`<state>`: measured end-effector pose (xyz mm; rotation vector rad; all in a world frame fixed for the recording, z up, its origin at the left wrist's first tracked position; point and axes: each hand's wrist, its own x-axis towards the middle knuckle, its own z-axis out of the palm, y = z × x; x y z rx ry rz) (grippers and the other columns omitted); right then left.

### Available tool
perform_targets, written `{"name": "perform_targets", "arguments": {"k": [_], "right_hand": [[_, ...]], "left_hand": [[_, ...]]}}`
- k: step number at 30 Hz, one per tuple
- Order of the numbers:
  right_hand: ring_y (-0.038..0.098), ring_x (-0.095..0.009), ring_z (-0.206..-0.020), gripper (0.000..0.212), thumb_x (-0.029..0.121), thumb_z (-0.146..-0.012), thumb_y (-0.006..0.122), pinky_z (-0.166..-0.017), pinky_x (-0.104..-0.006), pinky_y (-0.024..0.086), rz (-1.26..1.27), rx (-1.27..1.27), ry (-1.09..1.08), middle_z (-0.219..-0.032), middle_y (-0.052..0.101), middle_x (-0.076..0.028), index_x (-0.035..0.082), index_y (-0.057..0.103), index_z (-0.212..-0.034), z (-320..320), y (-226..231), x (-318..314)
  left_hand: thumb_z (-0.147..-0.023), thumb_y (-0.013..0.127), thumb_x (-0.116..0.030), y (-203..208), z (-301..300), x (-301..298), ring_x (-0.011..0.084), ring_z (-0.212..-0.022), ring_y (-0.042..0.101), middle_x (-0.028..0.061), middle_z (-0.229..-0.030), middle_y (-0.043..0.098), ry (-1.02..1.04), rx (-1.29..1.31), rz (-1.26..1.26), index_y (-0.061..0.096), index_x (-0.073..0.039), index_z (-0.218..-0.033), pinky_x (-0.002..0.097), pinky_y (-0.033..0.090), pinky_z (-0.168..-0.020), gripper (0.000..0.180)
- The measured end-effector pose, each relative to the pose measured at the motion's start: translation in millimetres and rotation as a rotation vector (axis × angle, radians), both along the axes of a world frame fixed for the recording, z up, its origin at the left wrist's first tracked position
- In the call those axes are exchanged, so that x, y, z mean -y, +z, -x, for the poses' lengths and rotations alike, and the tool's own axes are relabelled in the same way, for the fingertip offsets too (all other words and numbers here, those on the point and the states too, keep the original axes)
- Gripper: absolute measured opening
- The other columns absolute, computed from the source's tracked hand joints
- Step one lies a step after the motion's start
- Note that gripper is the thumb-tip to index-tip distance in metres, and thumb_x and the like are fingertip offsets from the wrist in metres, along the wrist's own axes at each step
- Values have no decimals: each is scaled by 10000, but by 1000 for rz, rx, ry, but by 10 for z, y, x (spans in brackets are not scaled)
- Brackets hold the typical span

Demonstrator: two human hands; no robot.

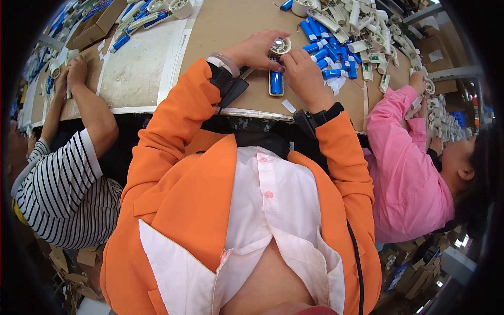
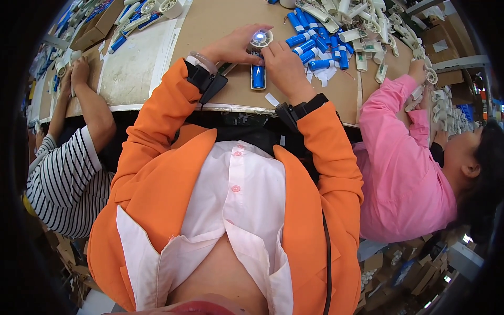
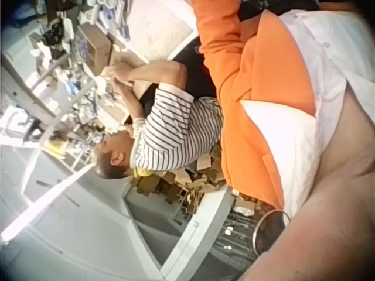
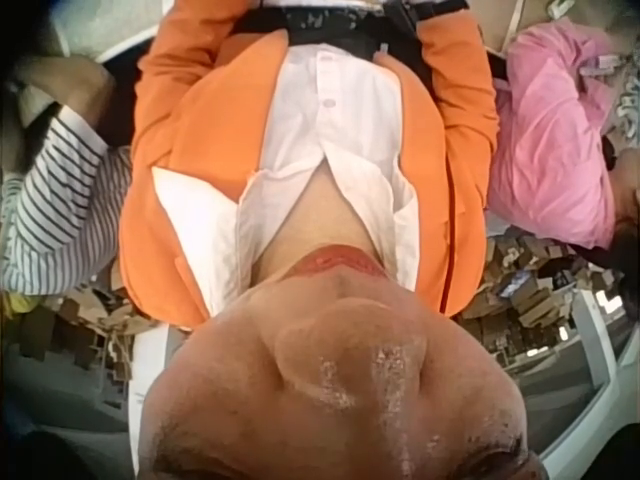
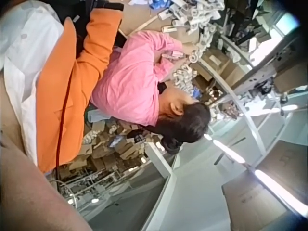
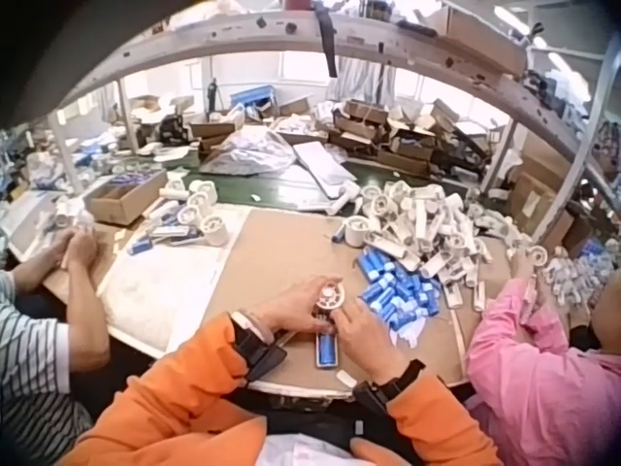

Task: Assembling small blue cylindrical components into circular white housings at a factory workbench.

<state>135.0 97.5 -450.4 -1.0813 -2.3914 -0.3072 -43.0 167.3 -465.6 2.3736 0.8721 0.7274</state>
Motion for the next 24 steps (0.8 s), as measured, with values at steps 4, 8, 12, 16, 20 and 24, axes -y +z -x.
{"name": "perform_targets", "arguments": {"k": [4,8,12,16,20,24], "right_hand": [[558,-281,-856,184,8,-696,629,-689,-366,489,40,-48,-17,-868,559,-96,58,578,-865,-3,-9,-6],[561,-289,-841,169,5,-702,627,-689,-379,483,43,-65,-53,-858,562,-105,56,577,-856,18,-26,25],[567,-301,-820,150,17,-737,624,-694,-381,476,56,-170,-1,-838,572,-112,47,591,-881,-43,-71,-24],[578,-306,-820,136,43,-775,624,-695,-383,474,172,-257,44,-838,589,-115,39,609,-909,-115,-52,-35],[589,-311,-827,121,62,-807,617,-690,-383,476,189,-262,-3,-858,607,-117,39,624,-926,-103,-37,20],[596,-312,-822,96,62,-815,613,-683,-386,477,222,-283,-9,-867,617,-118,45,629,-908,-131,-49,-17]], "left_hand": [[-640,810,-199,5,-11,4,342,-1231,423,166,-1327,452,-9,22,32,378,-103,-1379,398,342,-1054,861],[-638,818,-209,12,-13,-13,341,-1238,420,166,-1336,447,-12,4,-17,377,-98,-1380,399,345,-1053,870],[-643,817,-219,14,-3,-16,344,-1244,415,167,-1345,442,-14,0,27,369,-93,-1385,402,338,-1057,875],[-662,802,-243,-19,9,-18,347,-1244,415,176,-1345,441,-12,-20,-6,354,-94,-1396,405,331,-1062,872],[-658,787,-339,-45,25,-73,361,-1236,427,193,-1309,474,-36,-9,-44,367,-118,-1385,415,338,-1042,868],[-675,756,-290,-55,28,-108,369,-1238,426,202,-1315,466,-43,-28,6,351,-118,-1395,421,344,-1040,844]]}}
